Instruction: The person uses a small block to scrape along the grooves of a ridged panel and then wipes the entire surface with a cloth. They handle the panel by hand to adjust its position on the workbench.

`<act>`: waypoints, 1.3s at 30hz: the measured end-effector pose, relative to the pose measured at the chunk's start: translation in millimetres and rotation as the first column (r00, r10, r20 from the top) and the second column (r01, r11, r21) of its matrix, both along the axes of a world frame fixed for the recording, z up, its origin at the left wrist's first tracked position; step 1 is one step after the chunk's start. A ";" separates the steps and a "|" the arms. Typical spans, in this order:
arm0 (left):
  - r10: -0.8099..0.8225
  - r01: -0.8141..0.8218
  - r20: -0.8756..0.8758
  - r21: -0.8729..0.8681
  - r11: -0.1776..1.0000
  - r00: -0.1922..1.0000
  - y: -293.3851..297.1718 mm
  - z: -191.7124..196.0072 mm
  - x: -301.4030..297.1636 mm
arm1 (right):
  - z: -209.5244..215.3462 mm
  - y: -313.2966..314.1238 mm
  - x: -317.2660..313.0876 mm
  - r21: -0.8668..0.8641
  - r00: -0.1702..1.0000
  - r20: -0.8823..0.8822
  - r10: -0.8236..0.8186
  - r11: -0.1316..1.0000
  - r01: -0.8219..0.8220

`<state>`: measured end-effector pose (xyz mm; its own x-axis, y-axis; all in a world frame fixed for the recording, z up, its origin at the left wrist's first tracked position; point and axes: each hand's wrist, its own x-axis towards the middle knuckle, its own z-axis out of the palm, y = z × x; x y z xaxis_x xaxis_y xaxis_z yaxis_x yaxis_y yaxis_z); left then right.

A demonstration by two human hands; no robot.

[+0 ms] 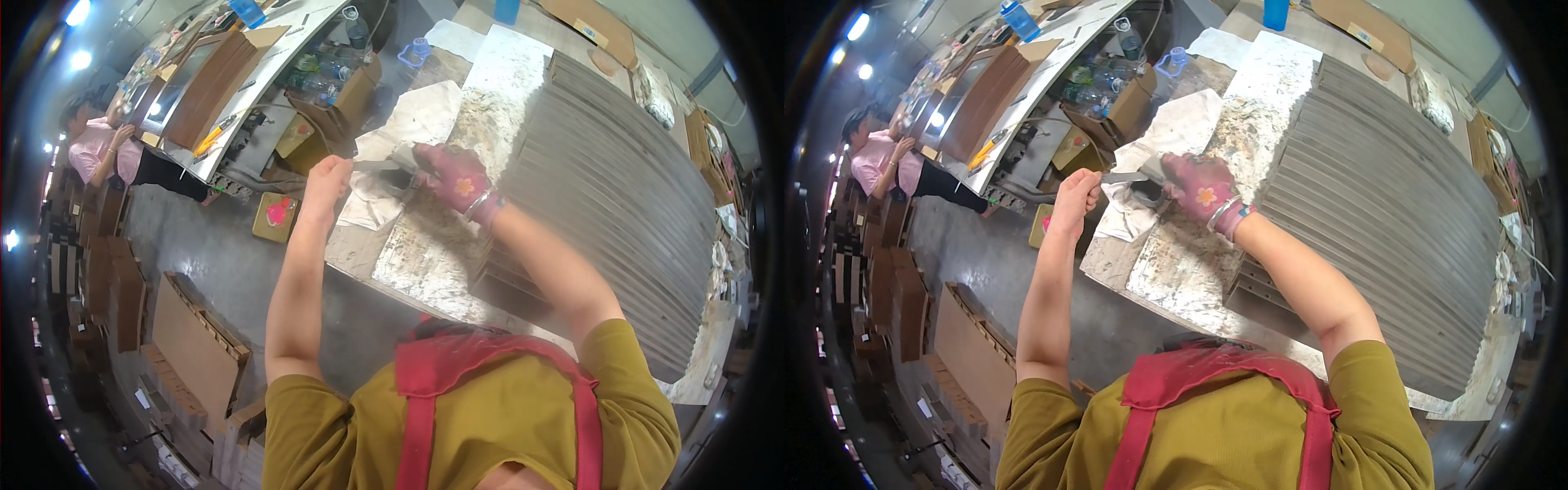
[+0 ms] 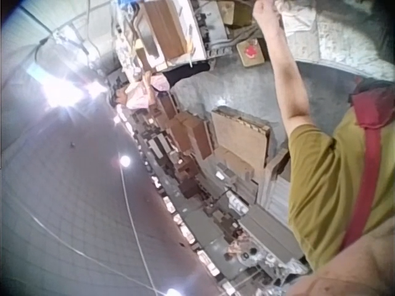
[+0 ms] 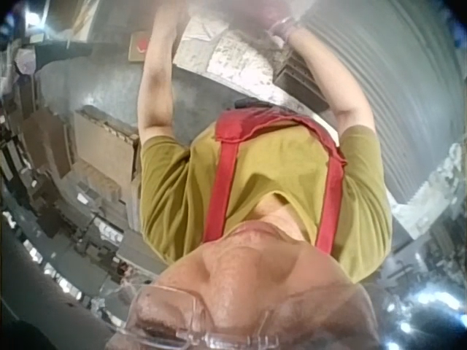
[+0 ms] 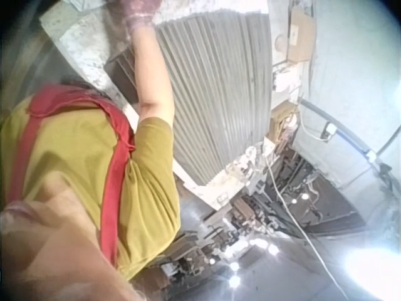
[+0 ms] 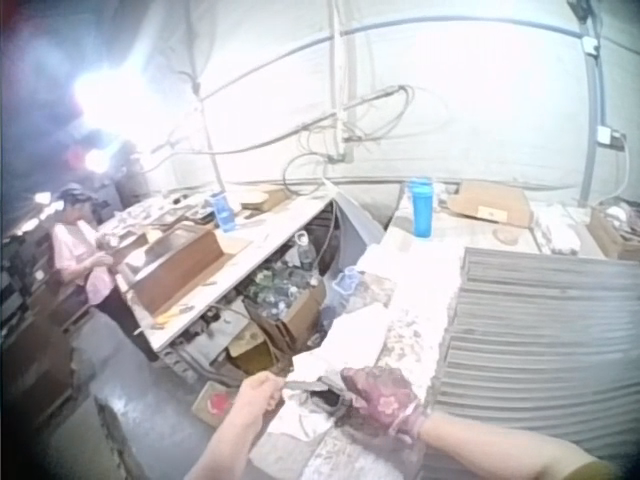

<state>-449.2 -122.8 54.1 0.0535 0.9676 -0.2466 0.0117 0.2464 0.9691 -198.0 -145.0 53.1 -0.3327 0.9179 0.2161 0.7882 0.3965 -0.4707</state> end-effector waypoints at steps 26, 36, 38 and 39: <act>0.302 -0.263 0.377 -0.153 0.953 0.875 -53.7 -50.6 52.6 | -33.6 -21.3 -12.7 -0.610 -0.013 -0.599 -0.800 0.467 -0.640; 0.213 -0.155 0.429 -0.167 0.974 0.878 -65.1 -41.3 57.2 | -16.3 -23.4 -8.7 -0.569 -0.107 -0.603 -0.791 0.520 -0.637; 0.252 -0.187 0.489 -0.178 0.966 0.835 -65.0 -38.3 50.3 | -27.3 -21.0 -7.4 -0.546 -0.143 -0.606 -0.782 0.541 -0.640; 0.246 -0.181 0.488 -0.177 0.967 0.837 -65.1 -37.6 52.0 | -32.2 -20.0 -5.8 -0.525 -0.175 -0.608 -0.774 0.557 -0.644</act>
